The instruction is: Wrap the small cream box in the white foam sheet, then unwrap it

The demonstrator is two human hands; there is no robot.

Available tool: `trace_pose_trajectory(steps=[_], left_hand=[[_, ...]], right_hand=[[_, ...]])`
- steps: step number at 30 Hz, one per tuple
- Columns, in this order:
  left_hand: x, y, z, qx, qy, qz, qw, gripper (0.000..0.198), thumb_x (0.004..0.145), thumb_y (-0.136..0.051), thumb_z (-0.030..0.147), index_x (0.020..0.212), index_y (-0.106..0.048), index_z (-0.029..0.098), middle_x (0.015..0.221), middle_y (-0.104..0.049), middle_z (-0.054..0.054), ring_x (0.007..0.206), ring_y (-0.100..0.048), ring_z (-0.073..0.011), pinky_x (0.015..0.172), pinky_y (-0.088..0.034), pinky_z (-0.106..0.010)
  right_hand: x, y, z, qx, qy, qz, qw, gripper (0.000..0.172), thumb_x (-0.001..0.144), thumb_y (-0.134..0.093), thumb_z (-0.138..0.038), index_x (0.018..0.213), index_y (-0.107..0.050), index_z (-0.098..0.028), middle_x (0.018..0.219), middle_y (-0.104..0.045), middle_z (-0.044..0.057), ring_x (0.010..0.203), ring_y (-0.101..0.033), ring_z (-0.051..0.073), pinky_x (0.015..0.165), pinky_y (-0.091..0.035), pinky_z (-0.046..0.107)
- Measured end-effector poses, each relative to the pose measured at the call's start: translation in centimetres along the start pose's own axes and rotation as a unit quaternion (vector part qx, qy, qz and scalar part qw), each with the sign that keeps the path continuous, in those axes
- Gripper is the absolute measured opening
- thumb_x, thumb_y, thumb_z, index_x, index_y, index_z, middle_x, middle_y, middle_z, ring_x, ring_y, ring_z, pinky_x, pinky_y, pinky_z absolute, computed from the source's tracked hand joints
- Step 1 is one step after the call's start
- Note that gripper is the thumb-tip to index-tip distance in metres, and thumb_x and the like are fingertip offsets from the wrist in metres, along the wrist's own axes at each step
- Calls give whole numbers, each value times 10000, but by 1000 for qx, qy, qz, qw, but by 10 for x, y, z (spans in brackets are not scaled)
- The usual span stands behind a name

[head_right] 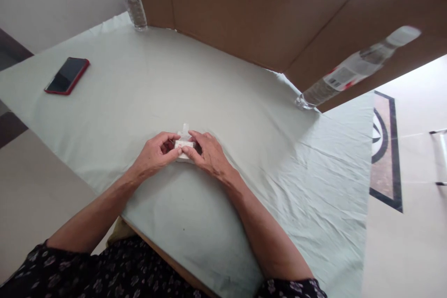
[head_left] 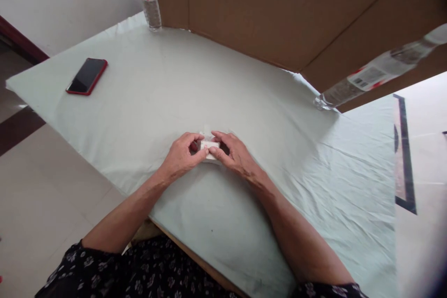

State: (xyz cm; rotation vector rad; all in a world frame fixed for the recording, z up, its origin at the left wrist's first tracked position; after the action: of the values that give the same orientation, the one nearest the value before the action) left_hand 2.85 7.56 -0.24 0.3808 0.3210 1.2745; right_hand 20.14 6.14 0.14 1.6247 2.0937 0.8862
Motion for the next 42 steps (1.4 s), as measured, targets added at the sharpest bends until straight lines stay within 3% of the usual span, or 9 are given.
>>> trace_pose_trajectory(steps=[4,8,11,16,21,26,29,33,42], left_hand=[[1,0,-1,-3,29,-15,999,443,790,-699,414,1146,-673,153,875,-658,-36,742,-591,-155,700,-496,-305],[1,-2,-3,-10,35,-16,999,505,785,-721,443,1195,-650,158,903,-672,-41,770,-606,-163,715,-503,-305],[0,-3,-4,-14,32,-16,999,529,793,-724,426,1242,-626,163,951,-679,-45,779,-605,-156,737,-507,-305],[-1,-4,-4,-20,23,-6,1000,528,792,-731,401,1254,-617,171,1019,-679,-59,817,-614,-161,757,-519,-308],[0,-4,-3,-22,22,-8,999,530,789,-736,408,1248,-620,170,996,-676,-59,814,-621,-162,744,-522,-301],[0,-4,-2,-23,20,-8,999,537,785,-741,423,1244,-621,171,1026,-669,-64,804,-610,-154,738,-519,-297],[0,-5,-2,-21,19,-10,1000,534,792,-735,423,1247,-615,171,1031,-662,-62,807,-604,-151,744,-511,-295],[0,-5,-2,-18,19,-13,1000,544,800,-728,436,1263,-602,179,1039,-656,-57,800,-601,-146,747,-504,-295],[2,-3,-3,-37,40,-16,998,585,769,-735,435,1276,-583,186,1037,-655,-56,777,-590,-142,725,-494,-294]], right_hand=[[7,6,12,60,-49,33,996,485,918,-539,-466,1291,-629,-170,1137,-731,103,995,-649,237,878,-511,387],[26,13,29,54,-130,57,988,302,865,-569,-339,1072,-710,-170,929,-751,61,832,-657,191,796,-508,333],[45,15,26,-4,-135,38,990,221,834,-597,-298,982,-724,-193,858,-746,42,781,-642,188,760,-493,329],[70,13,13,-109,-117,-4,987,221,813,-594,-235,996,-717,-217,958,-755,61,821,-647,206,724,-462,322],[90,5,10,-144,-99,-95,980,158,760,-605,-170,877,-698,-221,813,-730,20,726,-600,170,620,-380,277],[97,4,7,-166,-100,-134,972,79,716,-619,-142,740,-638,-215,782,-698,17,689,-561,152,588,-333,269],[94,5,5,-137,-85,-116,980,158,718,-575,-107,830,-630,-204,808,-687,16,694,-547,145,603,-346,262],[88,4,7,-15,-73,-111,991,323,721,-532,-105,1021,-612,-193,745,-649,-12,677,-546,139,624,-388,251],[76,14,-2,160,-58,-97,981,180,700,-590,-238,855,-657,-175,678,-566,-27,652,-499,123,630,-402,266]])
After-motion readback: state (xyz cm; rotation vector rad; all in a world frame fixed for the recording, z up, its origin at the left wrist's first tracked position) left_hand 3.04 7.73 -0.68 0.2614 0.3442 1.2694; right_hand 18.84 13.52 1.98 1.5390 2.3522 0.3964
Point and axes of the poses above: each hand's wrist, its own x-axis towards the middle knuckle, its own y-axis out of the back of the hand, z = x × y, the point moved 5 cm from there along x, towards the middle knuckle
